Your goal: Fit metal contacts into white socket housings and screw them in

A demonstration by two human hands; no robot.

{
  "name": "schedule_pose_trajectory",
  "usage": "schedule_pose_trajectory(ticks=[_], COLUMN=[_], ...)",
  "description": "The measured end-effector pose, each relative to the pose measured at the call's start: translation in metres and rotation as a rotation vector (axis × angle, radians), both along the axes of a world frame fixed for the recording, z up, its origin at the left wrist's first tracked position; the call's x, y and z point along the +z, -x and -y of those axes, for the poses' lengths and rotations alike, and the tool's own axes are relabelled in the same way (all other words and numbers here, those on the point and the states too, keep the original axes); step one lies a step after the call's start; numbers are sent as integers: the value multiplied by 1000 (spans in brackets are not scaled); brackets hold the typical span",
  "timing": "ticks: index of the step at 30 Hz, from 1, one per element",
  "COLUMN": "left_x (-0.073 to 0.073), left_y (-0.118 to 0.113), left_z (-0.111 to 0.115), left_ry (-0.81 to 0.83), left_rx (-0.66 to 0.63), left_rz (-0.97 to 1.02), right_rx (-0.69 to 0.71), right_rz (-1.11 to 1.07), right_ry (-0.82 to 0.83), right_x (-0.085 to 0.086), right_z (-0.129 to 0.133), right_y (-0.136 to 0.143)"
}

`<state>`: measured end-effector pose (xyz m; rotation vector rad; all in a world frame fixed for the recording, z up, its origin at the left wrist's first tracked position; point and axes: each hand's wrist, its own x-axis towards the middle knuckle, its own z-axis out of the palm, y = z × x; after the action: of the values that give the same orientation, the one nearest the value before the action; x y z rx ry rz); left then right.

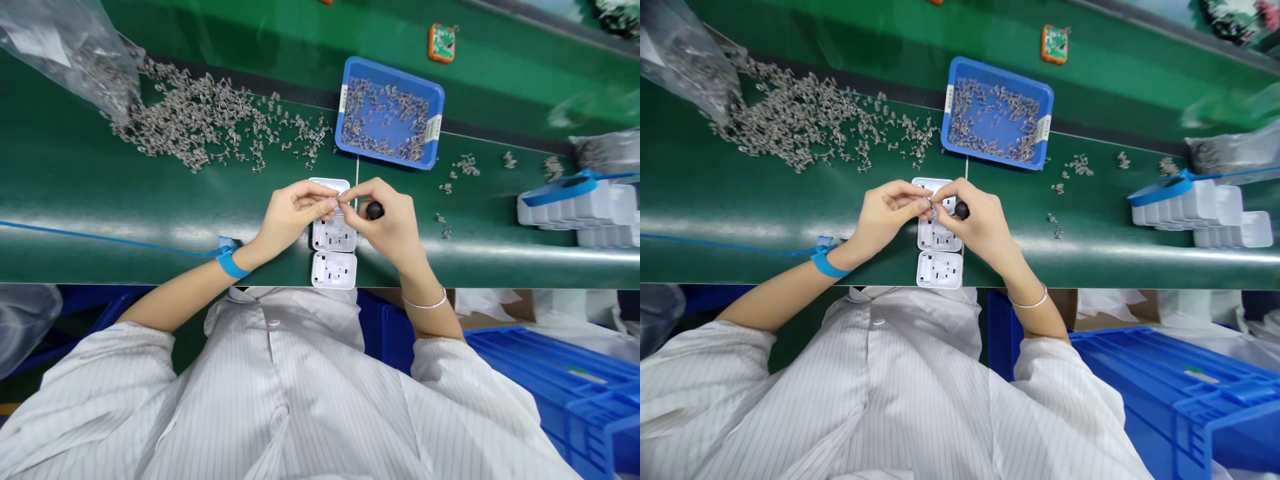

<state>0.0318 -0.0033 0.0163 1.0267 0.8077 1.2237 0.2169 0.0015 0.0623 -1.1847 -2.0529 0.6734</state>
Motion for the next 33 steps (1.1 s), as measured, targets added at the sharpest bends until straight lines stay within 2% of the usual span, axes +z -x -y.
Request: schedule_pose_trajectory(ticks=[6, 12, 14, 19, 24, 33], left_x=[3, 9, 9, 3, -3, -4], left_y=[0, 5, 6, 4, -2, -3], left_z=[0, -3, -4, -7, -5, -6], left_ry=[-95, -162, -153, -26, 37, 13], left_rx=[-34, -72, -78, -191, -115, 15], left_rz=[-19, -69, -67, 44, 156, 175], right_rx=[23, 109, 136, 138, 38, -121], right_rz=[-87, -161, -198, -283, -306, -231], right_ry=[173, 320, 371, 452, 373, 0], right_x=[1, 3, 4, 8, 9, -3], right_z=[-9, -16, -19, -19, -8, 6], right_y=[-7, -9, -9, -7, 0, 17])
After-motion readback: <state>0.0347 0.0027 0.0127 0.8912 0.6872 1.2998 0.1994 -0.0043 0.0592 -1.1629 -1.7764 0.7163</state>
